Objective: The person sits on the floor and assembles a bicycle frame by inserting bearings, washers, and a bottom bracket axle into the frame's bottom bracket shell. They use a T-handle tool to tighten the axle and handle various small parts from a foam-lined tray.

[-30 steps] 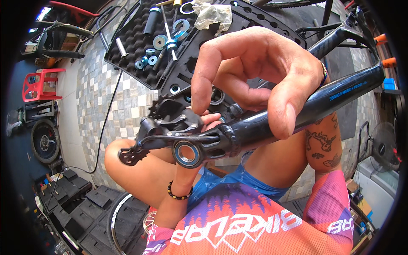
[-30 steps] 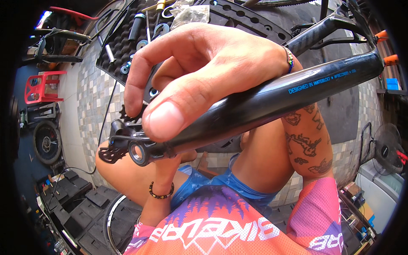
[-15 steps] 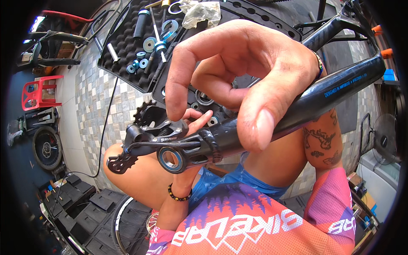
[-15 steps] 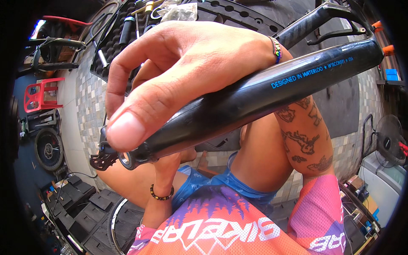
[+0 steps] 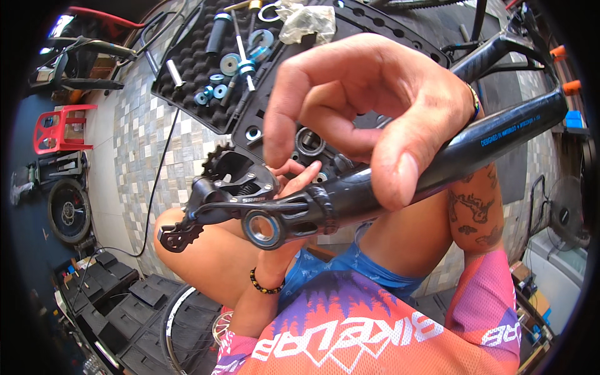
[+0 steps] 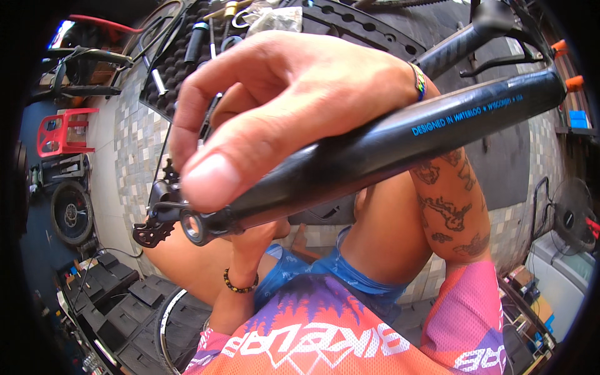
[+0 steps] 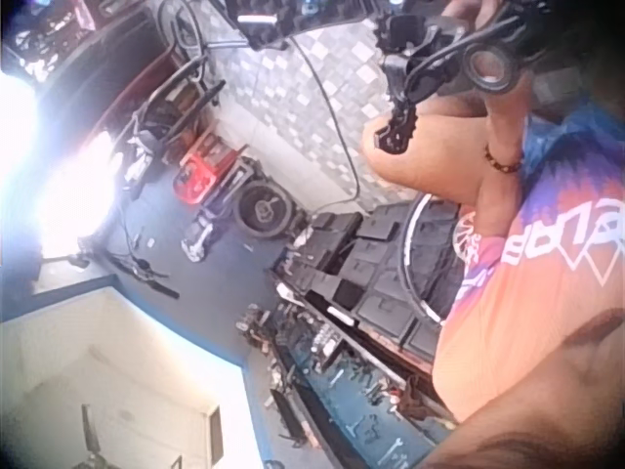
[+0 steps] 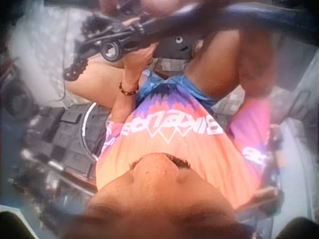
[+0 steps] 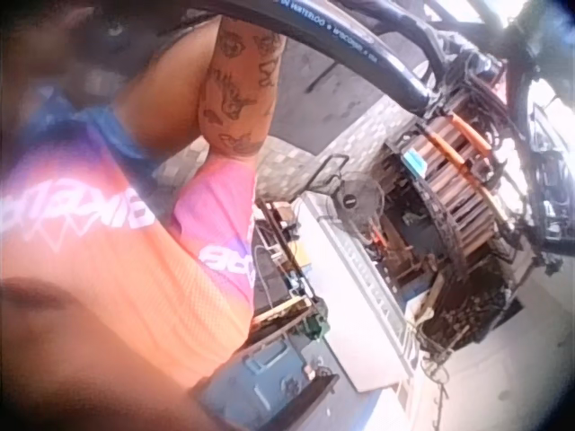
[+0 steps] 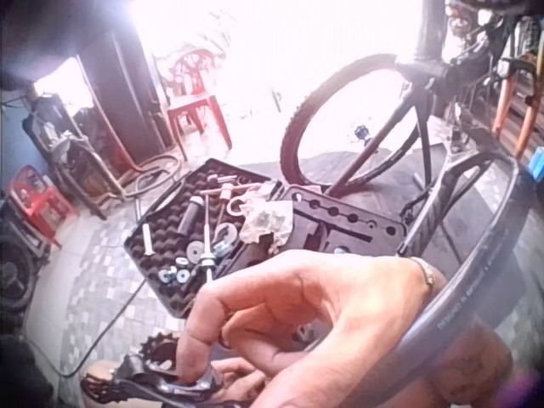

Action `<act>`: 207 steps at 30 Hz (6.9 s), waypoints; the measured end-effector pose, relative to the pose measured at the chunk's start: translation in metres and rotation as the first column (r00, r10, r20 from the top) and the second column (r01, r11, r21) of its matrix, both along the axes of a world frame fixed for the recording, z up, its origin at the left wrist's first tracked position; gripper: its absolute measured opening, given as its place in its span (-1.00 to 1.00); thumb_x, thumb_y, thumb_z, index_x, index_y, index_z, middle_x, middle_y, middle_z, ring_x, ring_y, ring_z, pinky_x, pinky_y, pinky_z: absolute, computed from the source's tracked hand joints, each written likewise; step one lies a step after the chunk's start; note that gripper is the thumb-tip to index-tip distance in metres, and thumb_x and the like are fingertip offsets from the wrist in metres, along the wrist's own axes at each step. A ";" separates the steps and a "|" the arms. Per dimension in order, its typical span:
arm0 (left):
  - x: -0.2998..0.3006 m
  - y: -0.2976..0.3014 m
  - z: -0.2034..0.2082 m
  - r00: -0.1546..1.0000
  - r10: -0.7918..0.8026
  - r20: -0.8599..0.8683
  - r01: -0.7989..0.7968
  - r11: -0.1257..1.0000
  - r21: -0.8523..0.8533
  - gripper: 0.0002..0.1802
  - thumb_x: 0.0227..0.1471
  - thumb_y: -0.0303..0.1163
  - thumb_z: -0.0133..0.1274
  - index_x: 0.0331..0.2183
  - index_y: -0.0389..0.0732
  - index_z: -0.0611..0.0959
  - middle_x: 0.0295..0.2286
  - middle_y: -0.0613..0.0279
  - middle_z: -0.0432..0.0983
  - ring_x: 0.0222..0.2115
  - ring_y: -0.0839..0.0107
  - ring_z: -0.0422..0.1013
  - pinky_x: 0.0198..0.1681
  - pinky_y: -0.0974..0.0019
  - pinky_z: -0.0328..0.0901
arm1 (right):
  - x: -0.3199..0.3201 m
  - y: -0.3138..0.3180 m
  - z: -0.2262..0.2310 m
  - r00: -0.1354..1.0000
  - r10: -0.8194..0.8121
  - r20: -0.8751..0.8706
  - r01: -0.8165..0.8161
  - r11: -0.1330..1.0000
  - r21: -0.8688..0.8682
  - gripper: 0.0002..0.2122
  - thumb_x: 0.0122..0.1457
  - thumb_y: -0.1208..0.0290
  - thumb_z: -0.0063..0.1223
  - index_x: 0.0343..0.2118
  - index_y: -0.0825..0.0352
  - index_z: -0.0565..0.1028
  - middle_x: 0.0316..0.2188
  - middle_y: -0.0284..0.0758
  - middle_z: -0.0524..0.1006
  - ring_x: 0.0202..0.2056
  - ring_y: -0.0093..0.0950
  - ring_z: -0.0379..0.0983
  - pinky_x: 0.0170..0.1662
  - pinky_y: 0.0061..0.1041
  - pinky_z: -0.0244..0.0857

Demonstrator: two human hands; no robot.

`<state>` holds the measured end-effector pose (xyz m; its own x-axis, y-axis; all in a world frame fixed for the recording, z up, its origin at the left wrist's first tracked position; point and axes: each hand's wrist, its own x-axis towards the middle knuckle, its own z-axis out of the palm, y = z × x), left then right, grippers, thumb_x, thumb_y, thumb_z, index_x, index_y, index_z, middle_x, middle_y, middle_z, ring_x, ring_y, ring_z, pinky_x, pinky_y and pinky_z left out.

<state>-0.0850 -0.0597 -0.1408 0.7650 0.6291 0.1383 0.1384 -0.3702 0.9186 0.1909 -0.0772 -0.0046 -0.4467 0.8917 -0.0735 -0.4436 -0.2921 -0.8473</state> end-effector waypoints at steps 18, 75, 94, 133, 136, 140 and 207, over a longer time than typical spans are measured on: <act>0.012 0.054 0.193 0.954 -0.100 0.283 0.018 0.960 0.280 -0.57 0.00 -0.50 0.44 -0.03 -0.23 0.80 -0.25 0.22 0.66 -0.40 0.49 0.50 -0.42 0.42 0.35 | 0.011 0.004 -0.005 0.958 -0.280 0.057 0.248 0.915 0.317 -0.26 0.06 0.02 0.56 0.15 0.48 0.50 -0.32 -0.35 0.60 -0.36 -0.65 0.54 -0.24 -0.63 0.40; 0.021 -0.007 0.086 0.830 0.345 0.439 -0.032 0.814 -0.579 -0.69 0.35 -0.54 0.15 0.09 -0.37 0.59 -0.12 0.01 0.68 -0.11 0.21 0.67 -0.20 0.23 0.69 | -0.006 0.014 -0.017 0.966 -0.186 0.179 0.152 0.970 0.190 -0.67 0.29 0.51 0.34 0.08 0.45 0.60 -0.04 -0.14 0.72 0.00 -0.45 0.68 0.13 -0.43 0.56; 0.025 -0.010 0.079 0.796 0.370 0.480 0.004 0.789 -0.615 -0.51 0.29 -0.66 0.17 0.21 -0.40 0.51 0.00 0.06 0.63 0.01 0.33 0.61 0.05 0.24 0.60 | -0.009 0.012 -0.020 0.947 -0.250 0.202 0.200 0.950 0.240 -0.66 0.22 0.60 0.40 0.04 0.48 0.59 -0.01 -0.20 0.64 0.02 -0.49 0.61 0.12 -0.45 0.53; 0.037 -0.020 0.065 0.937 0.301 0.179 -0.105 0.730 -0.676 -0.72 0.38 -0.43 0.16 0.04 -0.36 0.66 -0.13 0.03 0.72 -0.27 0.27 0.71 -0.28 0.32 0.63 | -0.018 0.007 -0.029 0.945 -0.171 0.278 0.069 0.938 0.340 -0.52 0.23 0.37 0.44 0.10 0.56 0.53 -0.07 -0.28 0.65 -0.06 -0.63 0.55 0.00 -0.56 0.49; 0.039 -0.021 0.060 0.930 0.330 0.162 -0.144 0.733 -0.665 -0.72 0.38 -0.42 0.16 0.03 -0.36 0.66 -0.15 0.04 0.72 -0.27 0.27 0.71 -0.26 0.31 0.63 | -0.014 0.007 -0.030 0.949 -0.170 0.265 0.065 0.930 0.362 -0.52 0.22 0.37 0.44 0.09 0.55 0.54 -0.09 -0.30 0.65 -0.08 -0.63 0.55 0.00 -0.57 0.48; 0.040 -0.021 0.054 0.923 0.335 0.188 -0.132 0.736 -0.664 -0.72 0.37 -0.42 0.17 0.02 -0.38 0.66 -0.16 0.04 0.72 -0.26 0.27 0.71 -0.26 0.31 0.63 | -0.014 0.005 -0.028 0.949 -0.157 0.275 0.056 0.938 0.342 -0.57 0.21 0.43 0.41 0.08 0.52 0.56 -0.13 -0.33 0.66 -0.11 -0.67 0.54 -0.04 -0.58 0.48; 0.041 0.161 0.149 0.965 -0.249 -0.081 0.261 0.941 0.215 -0.65 0.10 -0.30 0.43 -0.11 -0.27 0.79 -0.31 0.13 0.71 -0.25 0.35 0.64 -0.12 0.27 0.46 | -0.008 0.025 -0.044 0.132 -0.727 0.674 0.125 0.687 0.716 -0.79 0.08 0.47 0.43 -0.22 0.32 0.67 -0.36 -0.22 0.67 -0.30 -0.28 0.68 -0.24 -0.35 0.51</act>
<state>-0.0436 0.1009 0.0084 0.9053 0.3702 0.2083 0.0576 -0.5929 0.8032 0.1827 -0.0525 -0.0482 0.1252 0.9377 0.3240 0.7382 0.1301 -0.6619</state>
